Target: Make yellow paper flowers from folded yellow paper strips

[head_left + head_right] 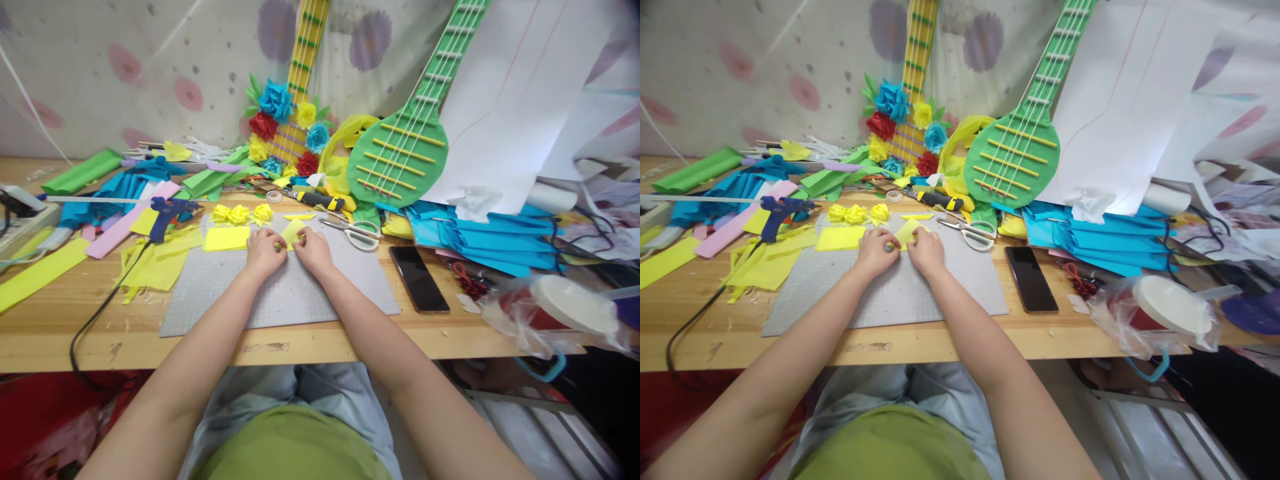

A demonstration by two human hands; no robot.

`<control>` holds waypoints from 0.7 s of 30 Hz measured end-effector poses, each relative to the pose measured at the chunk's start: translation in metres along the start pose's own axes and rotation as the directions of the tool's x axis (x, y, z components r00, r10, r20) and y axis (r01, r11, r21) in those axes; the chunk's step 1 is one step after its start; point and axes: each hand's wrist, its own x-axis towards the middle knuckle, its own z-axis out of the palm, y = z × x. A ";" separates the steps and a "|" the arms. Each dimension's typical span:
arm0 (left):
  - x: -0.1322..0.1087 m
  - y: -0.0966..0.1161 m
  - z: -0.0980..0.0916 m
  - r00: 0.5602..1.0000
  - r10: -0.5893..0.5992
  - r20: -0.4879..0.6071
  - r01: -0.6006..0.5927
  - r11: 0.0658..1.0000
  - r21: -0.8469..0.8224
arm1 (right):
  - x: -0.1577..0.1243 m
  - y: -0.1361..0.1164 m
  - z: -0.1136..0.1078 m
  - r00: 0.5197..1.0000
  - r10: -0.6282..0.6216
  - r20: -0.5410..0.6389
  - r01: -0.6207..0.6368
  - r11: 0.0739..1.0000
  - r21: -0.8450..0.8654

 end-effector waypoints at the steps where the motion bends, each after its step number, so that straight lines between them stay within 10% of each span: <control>1: 0.000 0.000 0.000 1.000 -0.001 -0.001 0.001 1.000 0.001 | 0.000 0.000 0.000 1.000 -0.001 -0.002 0.001 1.000 -0.009; 21: 0.002 0.005 0.004 1.000 -0.026 -0.014 0.026 0.999 -0.026 | -0.003 -0.005 -0.004 1.000 -0.018 0.017 0.020 0.996 -0.086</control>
